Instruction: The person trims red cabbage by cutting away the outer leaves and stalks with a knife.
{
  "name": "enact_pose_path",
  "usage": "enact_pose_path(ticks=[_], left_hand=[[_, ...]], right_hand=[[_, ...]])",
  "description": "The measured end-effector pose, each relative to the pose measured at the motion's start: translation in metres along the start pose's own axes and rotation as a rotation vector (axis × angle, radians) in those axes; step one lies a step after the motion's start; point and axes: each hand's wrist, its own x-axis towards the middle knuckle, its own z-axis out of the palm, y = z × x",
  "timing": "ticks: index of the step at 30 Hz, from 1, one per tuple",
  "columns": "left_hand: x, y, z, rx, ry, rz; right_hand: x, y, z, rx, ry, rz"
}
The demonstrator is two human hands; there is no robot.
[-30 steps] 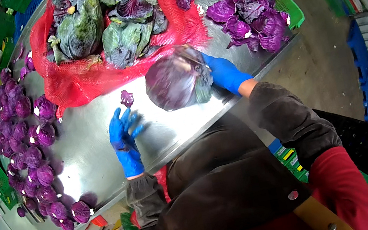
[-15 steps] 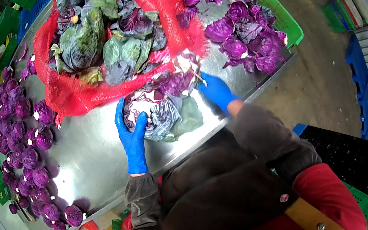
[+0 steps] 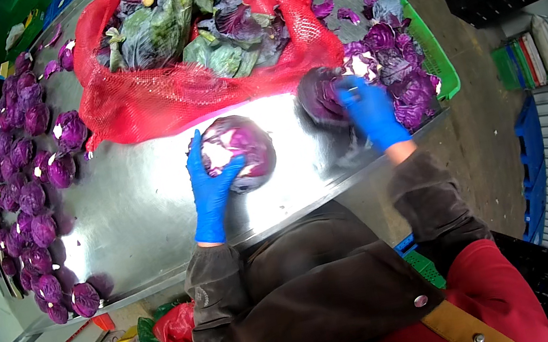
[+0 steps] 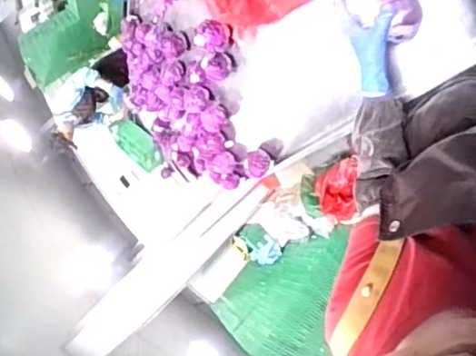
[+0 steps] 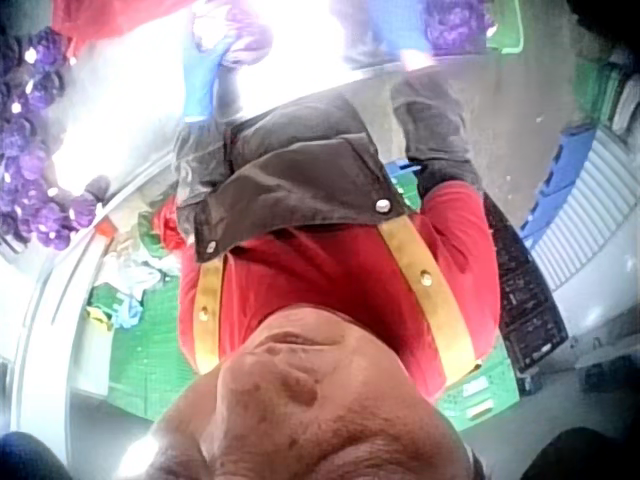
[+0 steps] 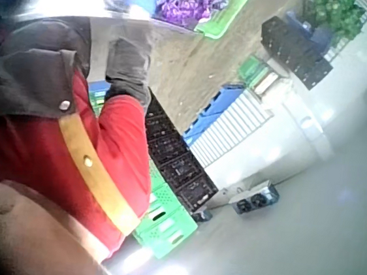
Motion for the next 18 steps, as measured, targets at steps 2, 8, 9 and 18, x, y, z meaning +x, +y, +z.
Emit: enact_pose_path(ticks=[2, 8, 9, 18], left_hand=[[0.003, 0.009, 0.018, 0.348, -0.081, 0.174], [-0.023, 0.031, 0.071, 0.560, 0.091, 0.303], [-0.020, 0.034, 0.075, 0.567, 0.078, 0.276], [-0.013, 0.036, 0.082, 0.541, 0.048, 0.220]], right_hand=[[-0.019, -0.038, 0.045, 0.384, -0.081, -0.239], [-0.032, -0.035, 0.072, 0.213, -0.222, -0.256], [-0.031, -0.038, 0.067, 0.162, -0.238, -0.224], [-0.029, -0.037, 0.068, -0.032, -0.297, -0.047]])
